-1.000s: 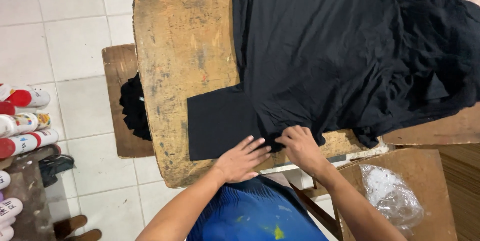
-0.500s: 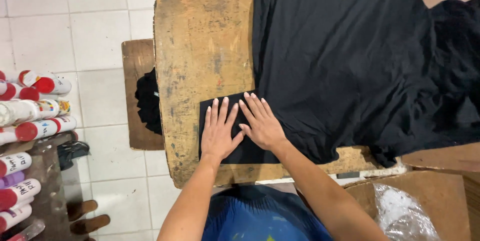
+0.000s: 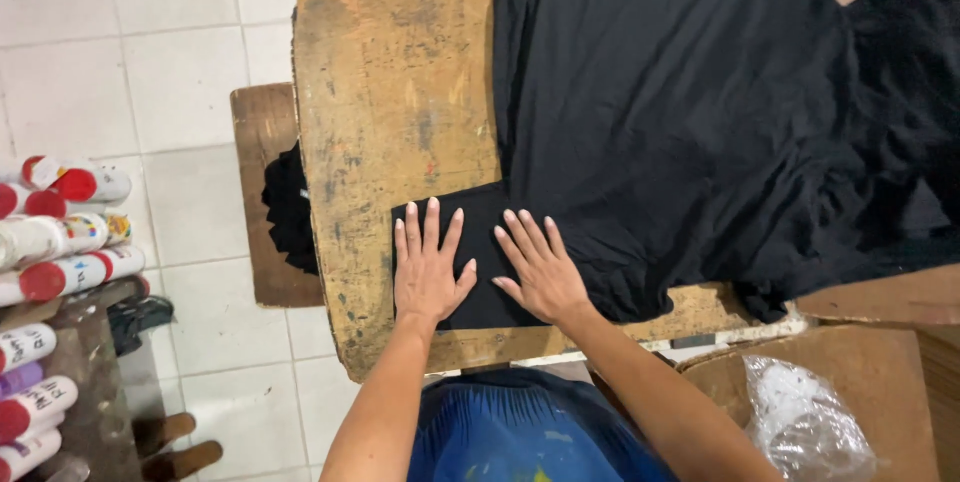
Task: Applying a heat-transfer label to a black shirt using a hand iron on a wooden workbench.
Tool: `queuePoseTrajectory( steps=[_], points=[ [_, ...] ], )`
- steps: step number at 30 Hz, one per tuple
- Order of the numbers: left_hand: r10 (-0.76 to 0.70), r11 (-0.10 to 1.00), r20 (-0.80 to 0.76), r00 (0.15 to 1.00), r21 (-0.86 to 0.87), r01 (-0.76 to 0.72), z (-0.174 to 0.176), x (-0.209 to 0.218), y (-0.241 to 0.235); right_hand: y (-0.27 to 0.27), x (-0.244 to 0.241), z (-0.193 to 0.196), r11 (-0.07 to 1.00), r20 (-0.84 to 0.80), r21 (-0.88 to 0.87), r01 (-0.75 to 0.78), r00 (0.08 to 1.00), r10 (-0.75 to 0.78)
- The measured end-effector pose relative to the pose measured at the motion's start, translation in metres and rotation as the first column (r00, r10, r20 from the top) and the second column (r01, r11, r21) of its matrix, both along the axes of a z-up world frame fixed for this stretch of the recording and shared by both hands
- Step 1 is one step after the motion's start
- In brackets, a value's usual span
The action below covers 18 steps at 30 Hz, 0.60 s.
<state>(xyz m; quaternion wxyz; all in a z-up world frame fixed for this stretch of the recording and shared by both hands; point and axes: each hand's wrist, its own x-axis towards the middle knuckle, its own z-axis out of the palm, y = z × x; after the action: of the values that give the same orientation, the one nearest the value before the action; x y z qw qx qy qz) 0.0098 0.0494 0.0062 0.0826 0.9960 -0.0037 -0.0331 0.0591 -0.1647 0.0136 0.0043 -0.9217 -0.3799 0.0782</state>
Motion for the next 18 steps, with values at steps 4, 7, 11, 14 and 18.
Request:
queuePoseTrajectory(
  steps=[4,7,11,14,18],
  points=[
    [-0.101,0.995,0.021,0.995,0.026,0.1,0.008,-0.001,-0.001,-0.038,-0.015,0.004,0.999,0.012,-0.021,0.032,0.999,-0.032],
    [-0.443,0.896,0.035,0.896,-0.014,0.444,-0.014,-0.005,-0.011,-0.067,-0.032,0.024,0.965,-0.104,0.129,0.23,0.97,-0.218],
    [-0.668,0.736,0.072,0.741,-0.088,0.672,-0.018,-0.037,-0.045,-0.108,-0.093,0.047,0.894,-0.08,0.252,0.369,0.929,-0.361],
    [-0.747,0.64,0.077,0.66,-0.185,0.746,-0.006,-0.058,-0.054,-0.134,-0.162,0.067,0.805,-0.21,0.313,0.503,0.864,-0.458],
    [-0.778,0.601,0.143,0.612,-0.112,0.791,0.006,-0.08,-0.048,-0.17,-0.265,0.057,0.381,-0.505,0.311,0.871,0.491,-0.71]
  ],
)
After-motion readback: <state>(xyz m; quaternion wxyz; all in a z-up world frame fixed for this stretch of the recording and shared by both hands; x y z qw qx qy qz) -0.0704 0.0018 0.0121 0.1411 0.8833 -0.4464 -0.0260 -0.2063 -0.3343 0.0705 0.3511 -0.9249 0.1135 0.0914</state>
